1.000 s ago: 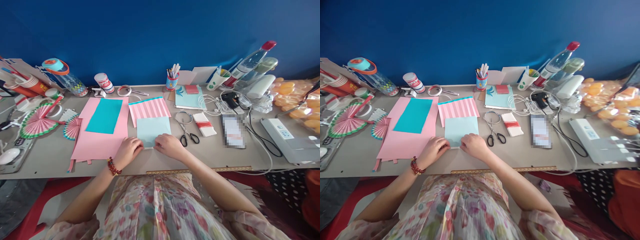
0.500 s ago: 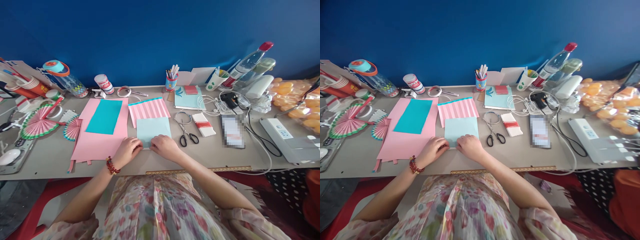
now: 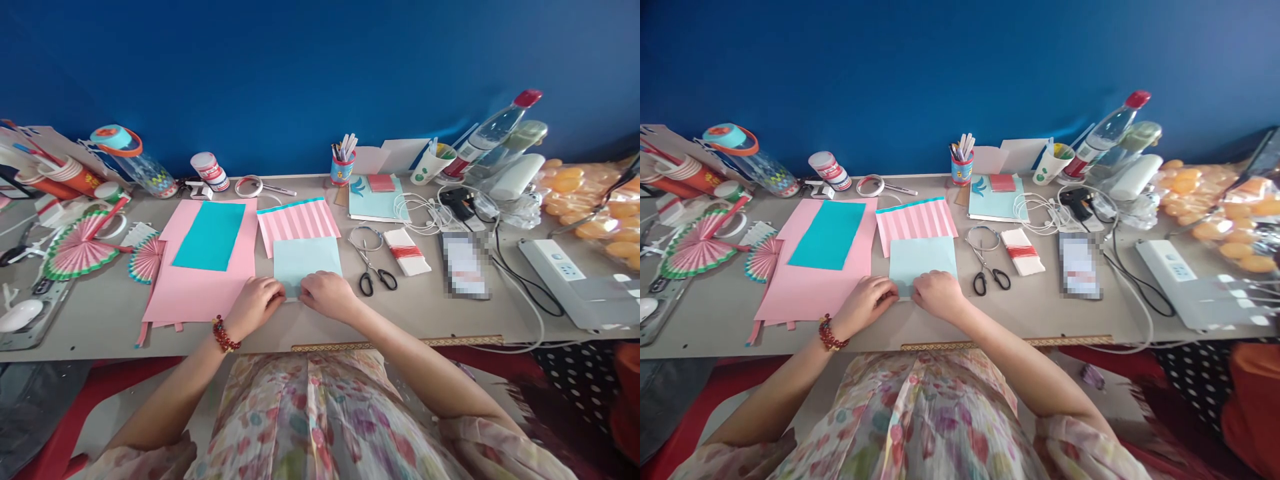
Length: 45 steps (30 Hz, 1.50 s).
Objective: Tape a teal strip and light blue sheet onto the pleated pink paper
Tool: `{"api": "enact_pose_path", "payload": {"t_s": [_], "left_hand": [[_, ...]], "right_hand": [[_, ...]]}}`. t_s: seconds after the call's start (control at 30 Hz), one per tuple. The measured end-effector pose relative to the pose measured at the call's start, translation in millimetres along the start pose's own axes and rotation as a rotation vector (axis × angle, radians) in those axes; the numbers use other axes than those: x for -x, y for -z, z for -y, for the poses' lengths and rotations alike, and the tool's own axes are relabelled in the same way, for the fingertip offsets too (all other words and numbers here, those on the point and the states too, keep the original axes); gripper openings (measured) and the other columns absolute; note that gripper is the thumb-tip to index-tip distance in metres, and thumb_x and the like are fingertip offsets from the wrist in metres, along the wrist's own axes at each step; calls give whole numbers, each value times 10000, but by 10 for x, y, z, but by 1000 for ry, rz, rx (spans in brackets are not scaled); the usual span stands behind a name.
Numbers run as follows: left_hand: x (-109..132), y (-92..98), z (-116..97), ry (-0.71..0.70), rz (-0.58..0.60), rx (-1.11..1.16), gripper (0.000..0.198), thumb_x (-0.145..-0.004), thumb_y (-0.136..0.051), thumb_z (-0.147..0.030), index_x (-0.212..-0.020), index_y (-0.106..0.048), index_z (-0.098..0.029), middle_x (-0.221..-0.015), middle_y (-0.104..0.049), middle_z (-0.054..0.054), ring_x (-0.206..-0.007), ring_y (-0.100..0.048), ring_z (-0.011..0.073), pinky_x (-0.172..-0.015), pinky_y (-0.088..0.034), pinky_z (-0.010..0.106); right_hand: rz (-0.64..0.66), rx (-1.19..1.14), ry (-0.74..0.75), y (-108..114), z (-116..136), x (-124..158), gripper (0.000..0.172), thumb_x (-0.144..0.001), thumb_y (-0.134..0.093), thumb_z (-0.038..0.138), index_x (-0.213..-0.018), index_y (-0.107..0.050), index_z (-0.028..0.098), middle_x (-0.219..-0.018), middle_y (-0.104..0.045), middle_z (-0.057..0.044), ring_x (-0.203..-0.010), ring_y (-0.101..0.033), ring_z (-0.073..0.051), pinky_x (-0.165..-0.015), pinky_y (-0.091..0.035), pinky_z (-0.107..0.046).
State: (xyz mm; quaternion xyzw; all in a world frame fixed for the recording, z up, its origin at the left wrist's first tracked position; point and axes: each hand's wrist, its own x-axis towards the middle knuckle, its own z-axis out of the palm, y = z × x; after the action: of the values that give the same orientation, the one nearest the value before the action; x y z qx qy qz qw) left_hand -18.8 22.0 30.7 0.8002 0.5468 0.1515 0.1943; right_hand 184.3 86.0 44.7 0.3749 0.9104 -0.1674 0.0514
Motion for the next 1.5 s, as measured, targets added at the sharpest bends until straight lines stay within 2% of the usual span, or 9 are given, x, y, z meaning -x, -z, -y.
{"api": "enact_pose_path", "payload": {"t_s": [0.13, 0.27, 0.43, 0.63, 0.83, 1.03, 1.17, 1.3, 1.5], "left_hand": [[11, 59, 51, 25, 13, 37, 140, -942, -513, -244, -844, -602, -197, -817, -630, 13, -763, -591, 170, -718, -417, 303], [89, 82, 88, 76, -105, 75, 190, -970, -427, -217, -956, -616, -205, -931, -613, 40, -826, -593, 171, -738, -457, 294], [275, -39, -48, -43, -122, -48, 351, -973, -364, -167, -1230, -597, -226, -1019, -582, 90, -944, -545, 221, -833, -467, 361], [502, -255, -141, 10, -101, -211, 426, -966, -471, -384, -1366, -521, -247, -1121, -562, 118, -1024, -503, 275, -871, -460, 435], [617, -313, -166, 93, -101, -273, 525, -947, -499, -450, -1425, -460, -237, -1170, -542, 122, -1040, -484, 284, -893, -448, 439], [646, -323, -173, 90, -134, -282, 527, -945, -496, -450, -1433, -455, -254, -1159, -554, 123, -1020, -501, 285, -877, -460, 445], [570, -303, -255, 70, -173, -284, 533, -952, -481, -433, -1441, -436, -226, -1227, -558, 136, -1110, -497, 313, -976, -423, 489], [450, -347, -355, -51, -109, -233, 578, -962, -436, -488, -1453, -400, -186, -1370, -513, 134, -1235, -466, 307, -1059, -389, 455], [430, -471, -344, -49, -38, -287, 695, -926, -442, -600, -1447, -401, -141, -1397, -520, 136, -1235, -479, 301, -1044, -396, 417]], "right_hand": [[15, 1, -7, 19, 2, -11, 173, -898, -571, 336, -870, -677, 202, -922, -711, -61, -860, -618, -203, -669, -365, -258], [41, 3, 0, 56, 6, -20, 175, -906, -562, 327, -883, -680, 199, -932, -714, -65, -877, -624, -207, -669, -371, -256], [54, 3, 0, 80, 2, -24, 186, -909, -563, 342, -886, -681, 200, -930, -717, -64, -872, -629, -209, -668, -379, -259], [51, -6, 2, 58, -8, -35, 167, -902, -560, 308, -882, -684, 198, -948, -718, -68, -893, -625, -207, -694, -392, -257], [60, 4, 4, 73, 1, -31, 170, -902, -549, 294, -884, -686, 194, -957, -721, -70, -897, -626, -208, -707, -395, -266], [56, -3, -5, 80, 10, -23, 161, -898, -559, 296, -880, -685, 198, -957, -720, -66, -897, -622, -206, -704, -393, -263], [62, 1, 5, 71, 1, -31, 167, -903, -565, 315, -885, -680, 195, -957, -718, -69, -902, -627, -211, -705, -397, -259], [55, 16, 0, 59, 18, -42, 182, -916, -551, 314, -889, -684, 192, -957, -718, -78, -891, -630, -213, -700, -399, -261], [45, -58, -2, 102, -37, 17, 129, -901, -581, 285, -887, -680, 204, -926, -714, -49, -890, -623, -190, -696, -385, -246]]}}
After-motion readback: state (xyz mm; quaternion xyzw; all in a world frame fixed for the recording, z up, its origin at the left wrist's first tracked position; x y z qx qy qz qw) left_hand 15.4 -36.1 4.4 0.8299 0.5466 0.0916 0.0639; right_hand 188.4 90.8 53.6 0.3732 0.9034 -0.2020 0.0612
